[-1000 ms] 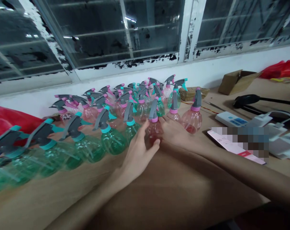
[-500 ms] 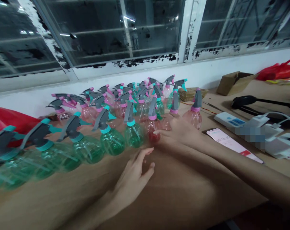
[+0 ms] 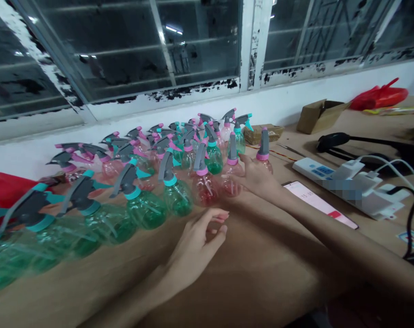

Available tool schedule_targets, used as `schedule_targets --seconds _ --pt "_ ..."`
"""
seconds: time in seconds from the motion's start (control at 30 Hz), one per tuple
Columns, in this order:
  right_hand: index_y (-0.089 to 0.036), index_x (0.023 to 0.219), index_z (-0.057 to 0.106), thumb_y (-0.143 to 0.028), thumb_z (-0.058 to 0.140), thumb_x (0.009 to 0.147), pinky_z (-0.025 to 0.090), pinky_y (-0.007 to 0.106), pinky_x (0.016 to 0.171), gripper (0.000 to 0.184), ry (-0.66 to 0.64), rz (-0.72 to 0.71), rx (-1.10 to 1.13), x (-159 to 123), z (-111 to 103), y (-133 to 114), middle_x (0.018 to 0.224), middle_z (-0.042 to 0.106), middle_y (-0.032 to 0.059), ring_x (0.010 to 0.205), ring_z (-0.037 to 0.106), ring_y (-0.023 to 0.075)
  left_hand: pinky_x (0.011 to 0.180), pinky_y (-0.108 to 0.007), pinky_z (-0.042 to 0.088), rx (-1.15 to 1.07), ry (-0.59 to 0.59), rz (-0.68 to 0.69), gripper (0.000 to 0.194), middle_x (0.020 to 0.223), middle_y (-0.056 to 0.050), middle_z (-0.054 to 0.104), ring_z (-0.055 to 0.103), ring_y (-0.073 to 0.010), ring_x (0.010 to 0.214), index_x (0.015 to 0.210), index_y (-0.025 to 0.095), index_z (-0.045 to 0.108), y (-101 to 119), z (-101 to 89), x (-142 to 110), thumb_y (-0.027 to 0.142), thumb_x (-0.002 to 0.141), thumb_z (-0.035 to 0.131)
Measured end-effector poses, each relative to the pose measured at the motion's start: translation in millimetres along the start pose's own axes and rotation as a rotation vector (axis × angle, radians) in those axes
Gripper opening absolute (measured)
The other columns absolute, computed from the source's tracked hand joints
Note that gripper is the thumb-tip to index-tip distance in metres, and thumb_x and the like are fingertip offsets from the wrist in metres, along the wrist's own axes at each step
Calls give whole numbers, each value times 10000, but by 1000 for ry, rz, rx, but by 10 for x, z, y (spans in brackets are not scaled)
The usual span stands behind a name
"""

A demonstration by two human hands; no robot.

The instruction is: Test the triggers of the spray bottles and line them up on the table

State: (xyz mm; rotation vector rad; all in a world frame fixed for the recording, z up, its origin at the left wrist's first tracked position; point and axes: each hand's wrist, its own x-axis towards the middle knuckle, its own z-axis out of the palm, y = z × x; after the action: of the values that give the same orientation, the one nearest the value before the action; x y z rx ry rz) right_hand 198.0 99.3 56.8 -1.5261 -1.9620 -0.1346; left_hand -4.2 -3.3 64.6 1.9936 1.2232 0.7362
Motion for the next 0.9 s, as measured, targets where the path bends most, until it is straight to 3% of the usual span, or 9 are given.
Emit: schedule_targets --seconds 0.17,0.33,0.4,0.47,0.57,0.67,0.77,0.9 --pt "-116 1083 501 -468 505 826 461 401 661 435 -20 51 8 -57 82 23 971 638 171 834 629 323 790 -302 509 -37 -4 -16 174 1041 16 658 624 -151 952 1031 284 566 80 -7 -59 214 892 488" --pt "-137 1100 490 -523 486 822 469 429 699 475 -62 7 16 -329 -74 0 1023 613 167 896 607 329 694 -275 509 -57 56 17 135 1014 19 657 625 -150 914 992 287 569 182 -12 -29 238 895 489" --pt "-142 1105 494 -544 481 820 473 443 708 493 -83 -24 15 -474 -155 -63 1053 598 167 900 603 328 731 -291 514 -43 112 24 142 1034 11 642 615 -158 927 1010 281 554 174 -26 12 243 879 513" --pt "-144 1062 522 -577 462 825 469 460 740 498 -96 -86 12 -613 -225 -161 1098 567 178 908 594 321 829 -328 505 -20 146 32 246 1131 -6 599 580 -176 1014 1092 275 514 143 -46 55 264 851 561" --pt "-165 926 550 -578 461 826 468 454 730 433 -143 -133 42 -776 -284 -349 936 578 135 883 563 308 938 -397 463 9 139 40 510 1281 -51 510 521 -219 1126 1245 261 402 105 -77 94 313 795 635" --pt "-184 902 507 -557 538 777 475 428 692 394 -148 -170 197 -866 -263 -541 908 566 107 856 539 282 982 -447 428 -16 101 71 663 1321 -83 488 503 -256 1163 1320 250 329 115 -103 95 301 755 673" --pt "-192 916 470 -517 607 727 482 404 655 400 -216 -148 386 -902 -184 -710 883 569 83 825 553 263 939 -436 468 -101 79 116 605 1256 -81 544 556 -260 1097 1276 239 394 140 -131 65 261 742 678" --pt "-195 1007 476 -525 661 682 499 395 680 499 -321 -120 562 -913 -53 -891 976 578 88 841 587 250 874 -433 501 -117 150 108 447 994 -49 640 624 -238 909 1164 217 485 115 -176 -1 248 751 655"
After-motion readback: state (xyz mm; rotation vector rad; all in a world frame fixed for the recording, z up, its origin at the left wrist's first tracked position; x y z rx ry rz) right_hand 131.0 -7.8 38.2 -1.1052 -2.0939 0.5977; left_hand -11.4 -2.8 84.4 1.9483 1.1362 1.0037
